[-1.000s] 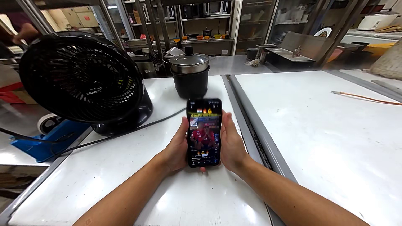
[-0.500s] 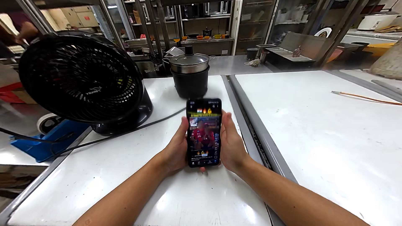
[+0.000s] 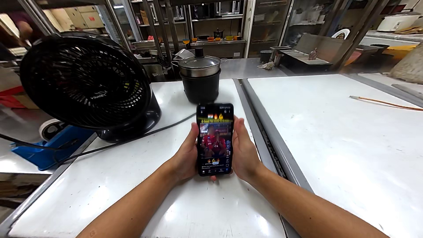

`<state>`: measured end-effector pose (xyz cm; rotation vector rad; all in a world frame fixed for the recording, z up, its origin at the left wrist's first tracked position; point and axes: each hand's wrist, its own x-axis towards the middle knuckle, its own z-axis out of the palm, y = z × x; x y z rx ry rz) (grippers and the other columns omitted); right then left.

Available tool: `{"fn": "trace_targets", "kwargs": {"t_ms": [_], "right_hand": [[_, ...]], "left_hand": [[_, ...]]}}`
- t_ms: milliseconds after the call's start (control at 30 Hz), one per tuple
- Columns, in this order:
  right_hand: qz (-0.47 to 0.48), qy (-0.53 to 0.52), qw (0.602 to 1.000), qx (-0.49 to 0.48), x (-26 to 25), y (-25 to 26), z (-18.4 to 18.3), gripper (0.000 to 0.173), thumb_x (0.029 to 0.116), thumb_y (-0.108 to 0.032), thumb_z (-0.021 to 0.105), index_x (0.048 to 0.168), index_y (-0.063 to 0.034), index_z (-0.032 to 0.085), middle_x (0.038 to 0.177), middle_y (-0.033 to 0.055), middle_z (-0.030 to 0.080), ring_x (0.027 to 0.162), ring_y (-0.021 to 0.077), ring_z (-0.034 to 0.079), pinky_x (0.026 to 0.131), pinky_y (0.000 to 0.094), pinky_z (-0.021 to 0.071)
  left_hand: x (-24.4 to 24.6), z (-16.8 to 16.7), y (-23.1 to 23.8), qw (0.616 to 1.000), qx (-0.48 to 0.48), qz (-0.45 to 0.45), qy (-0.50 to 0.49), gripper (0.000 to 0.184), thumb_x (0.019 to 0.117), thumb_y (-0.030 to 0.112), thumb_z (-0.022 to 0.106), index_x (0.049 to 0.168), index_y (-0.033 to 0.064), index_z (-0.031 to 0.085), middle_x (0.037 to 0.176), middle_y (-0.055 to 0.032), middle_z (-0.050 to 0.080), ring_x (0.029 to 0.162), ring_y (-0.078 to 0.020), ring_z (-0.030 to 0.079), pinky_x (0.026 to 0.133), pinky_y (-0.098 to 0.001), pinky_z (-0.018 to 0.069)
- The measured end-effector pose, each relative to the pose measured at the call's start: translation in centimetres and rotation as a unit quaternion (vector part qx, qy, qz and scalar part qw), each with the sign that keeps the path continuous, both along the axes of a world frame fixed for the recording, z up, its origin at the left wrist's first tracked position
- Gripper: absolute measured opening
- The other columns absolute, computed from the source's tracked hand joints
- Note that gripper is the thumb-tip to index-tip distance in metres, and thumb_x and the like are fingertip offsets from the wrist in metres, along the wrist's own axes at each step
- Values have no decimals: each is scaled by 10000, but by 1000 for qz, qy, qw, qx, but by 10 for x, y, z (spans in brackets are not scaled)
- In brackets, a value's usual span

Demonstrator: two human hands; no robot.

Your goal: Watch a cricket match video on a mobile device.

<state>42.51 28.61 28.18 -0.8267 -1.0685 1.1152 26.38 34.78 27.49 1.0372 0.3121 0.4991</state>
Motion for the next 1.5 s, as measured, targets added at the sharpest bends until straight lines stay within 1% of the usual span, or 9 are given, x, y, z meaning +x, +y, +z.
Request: {"fn": "trace_targets", "kwargs": {"t_ms": [267,433,500,800,900,1033,1200,1367,1500], "right_hand": [[2,0,1000,4,1,1,-1,689,1013,-698,180,1528,-274,349,1313,4,609,1153,126,624,913,358,555],[-5,0,1000,4,0,-1,0,665,1033,-659,165,1538,-267,348,1380,-2,580,1245,129,580,1011,395,514],[-6,-4,1000,5,0,-1,0,664,1035,-657,160,1538,-269,352,1391,-5,573,1258,126,570,1025,398,504],[-12,-2,1000,4,-1,-1,0,666,1034,-658,161,1535,-263,352,1380,-1,579,1251,129,575,1015,394,510],[-11,-9,1000,1,0,0,-1,682,1026,-674,158,1543,-271,347,1412,-6,556,1275,127,554,1035,408,492],[-10,-3,1000,3,0,0,-1,679,1023,-681,181,1537,-274,357,1405,-7,565,1280,131,554,1038,408,494],[-6,8,1000,5,-1,-1,0,668,1028,-672,184,1529,-268,360,1366,1,590,1236,135,588,1004,394,521],[-3,4,1000,-2,0,-1,0,676,1025,-678,178,1537,-274,354,1381,0,583,1250,137,579,1010,407,516],[-4,4,1000,5,-1,-1,0,658,1036,-655,158,1523,-266,368,1355,-2,596,1224,133,594,987,395,529]], "left_hand": [[0,0,-1,1000,6,4,6,879,796,907,382,1280,223,648,1128,-103,724,956,-243,736,669,-414,631],[1,2,-2,1000,5,6,8,878,814,905,346,1313,242,631,1162,-101,719,982,-247,732,673,-416,630],[1,2,-2,1000,7,-2,6,878,809,906,350,1305,241,637,1155,-101,719,972,-245,733,672,-413,630],[1,3,-3,1000,-3,3,8,885,800,909,367,1309,236,634,1163,-105,719,987,-250,732,674,-414,631],[1,3,-3,1000,2,1,9,885,801,908,369,1313,236,631,1167,-106,716,993,-251,730,680,-417,631],[1,3,-3,1000,0,6,13,885,801,908,370,1307,232,633,1160,-109,719,982,-254,733,666,-418,631],[1,3,-3,1000,-3,9,11,873,804,903,383,1302,232,634,1152,-107,721,982,-252,733,672,-422,631],[0,2,-2,1000,-1,6,10,874,813,899,360,1302,227,633,1141,-104,723,972,-246,734,690,-419,631],[0,1,-1,1000,4,4,14,893,805,916,330,1295,236,635,1133,-102,727,955,-246,738,674,-418,631]]}}
